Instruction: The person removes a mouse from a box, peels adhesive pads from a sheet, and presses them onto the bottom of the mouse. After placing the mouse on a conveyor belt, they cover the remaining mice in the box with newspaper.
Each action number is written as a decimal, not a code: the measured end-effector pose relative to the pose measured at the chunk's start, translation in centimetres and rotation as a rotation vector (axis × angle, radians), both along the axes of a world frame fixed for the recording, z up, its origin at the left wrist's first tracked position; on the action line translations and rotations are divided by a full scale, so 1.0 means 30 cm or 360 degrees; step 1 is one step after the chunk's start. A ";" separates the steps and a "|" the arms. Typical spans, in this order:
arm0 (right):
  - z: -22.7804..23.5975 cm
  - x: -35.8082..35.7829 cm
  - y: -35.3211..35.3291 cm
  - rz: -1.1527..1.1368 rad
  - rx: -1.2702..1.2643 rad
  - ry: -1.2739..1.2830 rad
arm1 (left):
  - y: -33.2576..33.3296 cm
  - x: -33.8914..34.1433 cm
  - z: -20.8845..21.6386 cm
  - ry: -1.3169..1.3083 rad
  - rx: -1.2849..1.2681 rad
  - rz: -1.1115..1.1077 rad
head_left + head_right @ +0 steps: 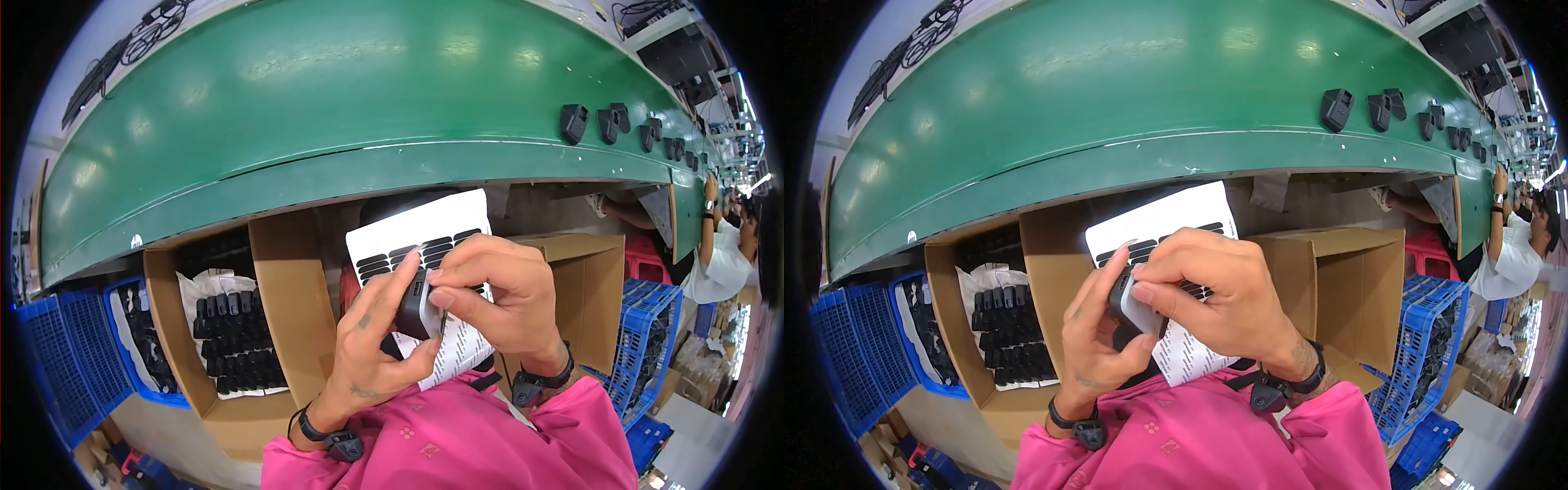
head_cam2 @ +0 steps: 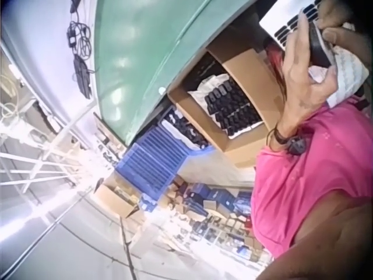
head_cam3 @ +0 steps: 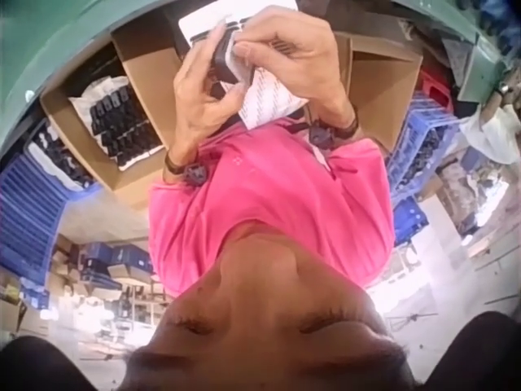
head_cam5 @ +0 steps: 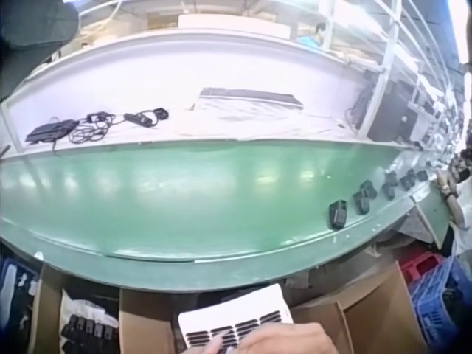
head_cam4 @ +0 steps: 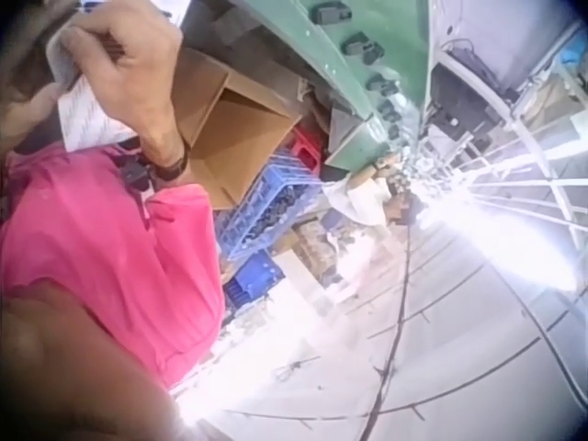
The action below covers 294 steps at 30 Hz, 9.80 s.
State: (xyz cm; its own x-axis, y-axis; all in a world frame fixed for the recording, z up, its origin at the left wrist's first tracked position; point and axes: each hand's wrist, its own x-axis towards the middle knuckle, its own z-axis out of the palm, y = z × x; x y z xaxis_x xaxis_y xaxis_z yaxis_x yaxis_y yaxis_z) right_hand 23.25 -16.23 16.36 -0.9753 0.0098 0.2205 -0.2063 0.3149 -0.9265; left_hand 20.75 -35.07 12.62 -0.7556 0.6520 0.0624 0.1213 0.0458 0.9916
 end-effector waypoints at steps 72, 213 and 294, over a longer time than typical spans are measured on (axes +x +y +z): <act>-0.047 0.152 -0.053 -0.0122 -0.0462 -0.0114 | 0.032 0.073 -0.038 0.0008 0.0755 0.0334; -0.118 0.142 -0.036 -0.0252 0.0554 -0.0085 | -0.005 0.039 -0.087 0.0851 -0.0156 0.0042; -0.063 0.105 0.019 0.0098 0.1132 0.0066 | 0.008 -0.051 -0.044 0.0286 -0.0143 -0.0126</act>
State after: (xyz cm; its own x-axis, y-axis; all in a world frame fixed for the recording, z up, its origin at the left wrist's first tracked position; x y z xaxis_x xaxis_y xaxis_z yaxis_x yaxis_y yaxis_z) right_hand 26.39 -15.68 14.48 -0.9602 -0.2049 0.1899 -0.2737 0.8265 -0.4919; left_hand 19.23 -34.84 11.30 -0.6838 0.7179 0.1305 0.3027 0.1164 0.9459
